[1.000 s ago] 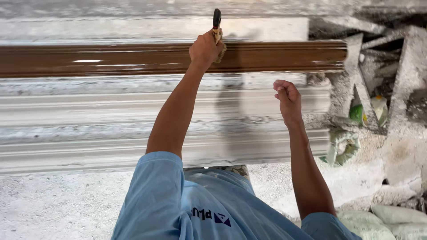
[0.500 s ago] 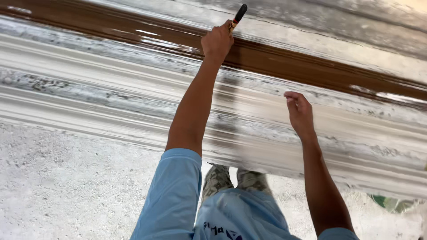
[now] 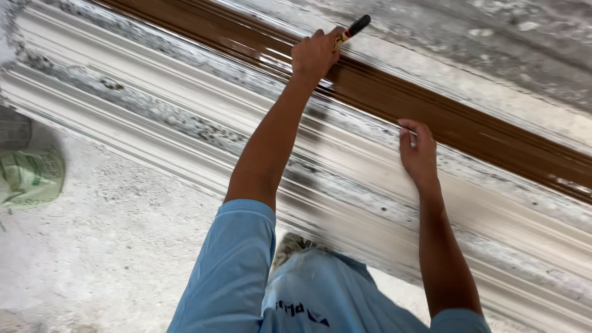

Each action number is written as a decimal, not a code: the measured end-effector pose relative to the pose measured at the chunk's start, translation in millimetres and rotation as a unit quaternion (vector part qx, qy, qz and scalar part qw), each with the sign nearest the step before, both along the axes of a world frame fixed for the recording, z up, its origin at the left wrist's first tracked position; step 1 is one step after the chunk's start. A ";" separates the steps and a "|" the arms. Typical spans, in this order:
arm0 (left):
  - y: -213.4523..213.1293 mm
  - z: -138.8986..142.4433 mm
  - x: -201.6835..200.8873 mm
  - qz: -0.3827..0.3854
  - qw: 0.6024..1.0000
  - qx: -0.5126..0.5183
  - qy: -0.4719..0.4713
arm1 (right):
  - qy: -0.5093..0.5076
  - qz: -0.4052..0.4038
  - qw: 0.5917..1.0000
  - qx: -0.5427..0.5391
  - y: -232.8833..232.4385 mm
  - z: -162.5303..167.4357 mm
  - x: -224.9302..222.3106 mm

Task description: The person wipes a white plaster coating over ornate plaster molding pieces with a cloth, then brushes a brown stain along the grooves of the moldings. They wash their hands at a tap, move a bucket, and finish by rinsing a pink bowl under running water.

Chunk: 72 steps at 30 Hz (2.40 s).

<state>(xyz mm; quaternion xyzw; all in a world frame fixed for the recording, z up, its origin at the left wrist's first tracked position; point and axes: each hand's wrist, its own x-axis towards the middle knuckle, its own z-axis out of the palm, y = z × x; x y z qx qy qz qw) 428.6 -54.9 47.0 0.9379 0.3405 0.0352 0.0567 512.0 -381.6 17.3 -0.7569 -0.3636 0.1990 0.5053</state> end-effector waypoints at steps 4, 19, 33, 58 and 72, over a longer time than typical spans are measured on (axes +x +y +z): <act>39.6 0.1 -30.6 -0.004 1.000 -0.001 -0.005 | -0.028 0.046 0.998 -0.026 58.1 7.3 -37.2; 237.3 3.2 -165.1 -0.081 0.996 -0.017 0.041 | -0.193 -0.034 0.962 -0.188 195.9 -10.4 -130.0; 416.6 20.3 -265.8 -0.088 0.990 0.056 0.098 | -0.238 -0.123 0.913 -0.308 188.2 -0.9 -152.4; 90.9 14.1 -34.9 -0.176 0.928 -0.290 -0.154 | -0.089 -0.262 0.955 -0.108 38.3 48.5 -150.3; -109.0 6.2 89.8 -0.231 0.924 -0.222 -0.208 | 0.073 -0.403 0.904 -0.124 -171.0 74.6 -138.0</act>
